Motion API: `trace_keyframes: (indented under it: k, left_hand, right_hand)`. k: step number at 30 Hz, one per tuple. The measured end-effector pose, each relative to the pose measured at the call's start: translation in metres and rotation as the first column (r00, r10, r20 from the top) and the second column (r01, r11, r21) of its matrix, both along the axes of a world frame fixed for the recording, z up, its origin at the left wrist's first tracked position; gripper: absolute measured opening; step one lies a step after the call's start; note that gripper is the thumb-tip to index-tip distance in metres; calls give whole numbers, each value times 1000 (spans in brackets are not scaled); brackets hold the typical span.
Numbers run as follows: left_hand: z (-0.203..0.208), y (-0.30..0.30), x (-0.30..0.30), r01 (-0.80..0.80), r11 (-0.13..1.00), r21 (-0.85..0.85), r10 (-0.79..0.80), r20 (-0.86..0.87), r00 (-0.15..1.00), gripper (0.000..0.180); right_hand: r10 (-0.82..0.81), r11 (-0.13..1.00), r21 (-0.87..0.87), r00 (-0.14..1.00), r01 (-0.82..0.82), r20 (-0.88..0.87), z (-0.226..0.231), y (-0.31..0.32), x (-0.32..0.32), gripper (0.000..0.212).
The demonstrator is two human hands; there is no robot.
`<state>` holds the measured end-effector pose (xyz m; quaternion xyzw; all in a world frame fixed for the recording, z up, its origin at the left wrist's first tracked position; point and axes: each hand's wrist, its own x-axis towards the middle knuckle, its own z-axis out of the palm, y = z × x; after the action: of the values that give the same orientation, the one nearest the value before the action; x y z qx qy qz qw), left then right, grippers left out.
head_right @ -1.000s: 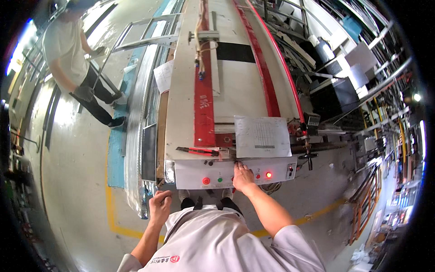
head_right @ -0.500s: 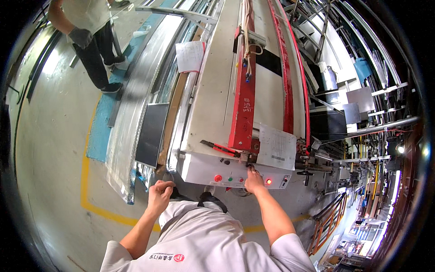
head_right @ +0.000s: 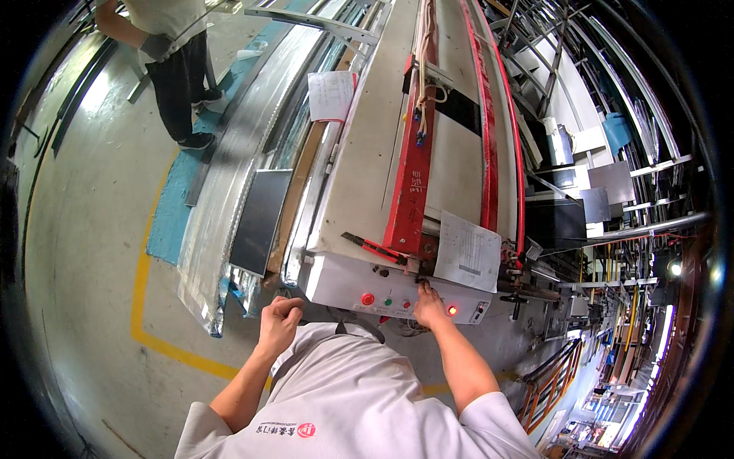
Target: The person cuts a corner off a metal plate using a saw and then positions it into a bending machine, securing it with a clamp and operating the controls.
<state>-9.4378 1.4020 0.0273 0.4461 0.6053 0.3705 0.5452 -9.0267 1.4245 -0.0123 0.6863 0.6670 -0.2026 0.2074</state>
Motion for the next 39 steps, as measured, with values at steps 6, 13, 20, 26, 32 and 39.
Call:
trace_keyframes:
  k: [6, 13, 20, 26, 32, 39]
  left_hand:
    - [4, -2, 2, -54, 998, -35, 54, 0, 999, 20]
    - [4, -1, 0, -36, 999, -4, 36, -11, 999, 20]
    - [-33, -13, -2, -118, 993, 16, 117, 32, 993, 17]
    - [-19, -21, -9, -11, 999, -47, 7, -89, 996, 21]
    - [-21, -41, -3, -64, 992, -104, 53, -106, 993, 27]
    - [-30, -66, 4, -40, 980, -196, -12, -259, 966, 26]
  right_hand:
    - [-18, 999, -28, 999, 17, -31, 10, 2, -5, 65]
    - [5, 1000, 18, 998, -4, -60, -7, -6, 9, 64]
    - [-266, 964, -20, 960, 265, -89, 5, -3, -32, 75]
    - [-268, 950, 105, 940, 294, -210, -38, -40, -35, 81]
    - [-113, 988, 87, 987, 124, -118, -46, -67, -62, 83]
    - [6, 991, 132, 984, 18, -178, -42, -84, -44, 72]
